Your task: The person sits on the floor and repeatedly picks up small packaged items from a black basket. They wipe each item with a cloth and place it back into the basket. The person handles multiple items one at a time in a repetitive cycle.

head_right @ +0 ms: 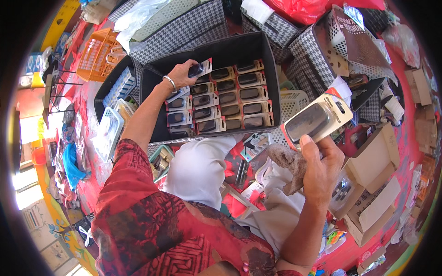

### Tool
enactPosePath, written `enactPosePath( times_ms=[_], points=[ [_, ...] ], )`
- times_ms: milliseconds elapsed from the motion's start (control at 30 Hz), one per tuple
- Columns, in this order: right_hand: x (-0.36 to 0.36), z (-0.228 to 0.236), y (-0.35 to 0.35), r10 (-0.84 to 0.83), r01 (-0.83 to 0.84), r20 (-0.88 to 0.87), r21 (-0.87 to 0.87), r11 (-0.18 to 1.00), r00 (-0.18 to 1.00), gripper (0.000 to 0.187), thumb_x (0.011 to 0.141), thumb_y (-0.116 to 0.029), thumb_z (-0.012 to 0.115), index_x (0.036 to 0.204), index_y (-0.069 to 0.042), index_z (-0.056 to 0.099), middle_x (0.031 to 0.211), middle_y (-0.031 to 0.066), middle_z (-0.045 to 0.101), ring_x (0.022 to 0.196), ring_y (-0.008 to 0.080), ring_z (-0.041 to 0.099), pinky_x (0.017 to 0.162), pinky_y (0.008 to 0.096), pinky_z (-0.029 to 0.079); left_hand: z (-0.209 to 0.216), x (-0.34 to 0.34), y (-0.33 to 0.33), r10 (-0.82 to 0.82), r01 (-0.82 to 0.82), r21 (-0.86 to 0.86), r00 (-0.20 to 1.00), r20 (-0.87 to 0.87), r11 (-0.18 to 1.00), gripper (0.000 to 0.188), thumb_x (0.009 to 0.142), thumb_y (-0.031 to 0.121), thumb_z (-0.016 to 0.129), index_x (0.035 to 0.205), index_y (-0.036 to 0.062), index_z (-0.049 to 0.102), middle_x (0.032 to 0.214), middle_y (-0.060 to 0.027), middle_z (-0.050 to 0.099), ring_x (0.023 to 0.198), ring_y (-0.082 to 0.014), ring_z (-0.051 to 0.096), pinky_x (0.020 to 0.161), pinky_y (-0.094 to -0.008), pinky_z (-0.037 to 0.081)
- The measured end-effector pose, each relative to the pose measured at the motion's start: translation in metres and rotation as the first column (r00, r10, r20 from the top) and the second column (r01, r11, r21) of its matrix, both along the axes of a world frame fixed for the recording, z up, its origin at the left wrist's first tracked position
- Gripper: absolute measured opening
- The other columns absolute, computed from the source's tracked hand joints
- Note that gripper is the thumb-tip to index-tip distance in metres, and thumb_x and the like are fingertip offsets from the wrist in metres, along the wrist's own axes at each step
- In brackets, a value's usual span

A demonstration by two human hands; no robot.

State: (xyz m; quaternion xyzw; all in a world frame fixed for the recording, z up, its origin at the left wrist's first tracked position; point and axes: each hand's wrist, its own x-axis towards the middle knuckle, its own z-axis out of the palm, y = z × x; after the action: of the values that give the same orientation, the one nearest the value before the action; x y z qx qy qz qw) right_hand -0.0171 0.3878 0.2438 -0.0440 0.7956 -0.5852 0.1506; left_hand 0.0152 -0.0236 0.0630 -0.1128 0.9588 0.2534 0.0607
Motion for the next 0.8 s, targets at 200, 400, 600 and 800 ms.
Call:
enactPosePath(
  times_ms=[200,400,600,800],
  points=[
    [-0.001,0.000,0.003,0.005,-0.004,-0.030,0.039,0.999,1.000,0.023,0.079,-0.016,0.056,0.084,0.006,0.061,0.070,-0.0015,0.056,0.067,0.0056,0.043,0.062,0.0220,0.037,-0.025,-0.003,0.005,0.007,-0.008,-0.065,1.000,-0.016,0.998,0.052,0.064,0.018,0.067,0.109,0.0014,0.048,0.087,-0.0242,0.061,0.085,-0.0374,0.059,0.078,-0.0395,0.047],
    [0.000,0.001,0.003,-0.004,0.010,-0.069,0.081,0.997,0.998,0.024,0.079,-0.016,0.056,0.085,0.007,0.061,0.073,0.0017,0.058,0.068,0.0065,0.045,0.063,0.0225,0.037,-0.068,-0.020,0.081,-0.179,0.142,-0.195,0.966,-0.186,0.970,0.040,0.066,0.004,0.059,0.104,-0.0041,0.048,0.102,-0.0225,0.054,0.096,-0.0361,0.054,0.087,-0.0381,0.044],
    [0.000,-0.005,0.003,-0.068,0.068,0.009,-0.063,0.996,0.998,0.026,0.079,-0.017,0.057,0.089,0.007,0.061,0.078,0.0044,0.060,0.069,0.0079,0.047,0.066,0.0220,0.038,-0.076,-0.023,0.109,-0.247,0.173,-0.270,0.930,-0.272,0.947,0.040,0.074,0.003,0.047,0.113,-0.0060,0.044,0.117,-0.0250,0.048,0.112,-0.0371,0.046,0.096,-0.0401,0.038],
    [0.002,-0.005,0.005,0.002,-0.003,-0.017,-0.057,0.998,1.000,0.027,0.079,-0.018,0.057,0.090,0.006,0.061,0.077,0.0038,0.059,0.069,0.0076,0.047,0.065,0.0220,0.037,-0.075,-0.013,0.054,-0.090,0.114,-0.248,0.990,0.108,0.962,0.049,0.076,0.006,0.048,0.123,-0.0013,0.037,0.132,-0.0205,0.038,0.126,-0.0299,0.034,0.105,-0.0533,0.016]
  ],
)
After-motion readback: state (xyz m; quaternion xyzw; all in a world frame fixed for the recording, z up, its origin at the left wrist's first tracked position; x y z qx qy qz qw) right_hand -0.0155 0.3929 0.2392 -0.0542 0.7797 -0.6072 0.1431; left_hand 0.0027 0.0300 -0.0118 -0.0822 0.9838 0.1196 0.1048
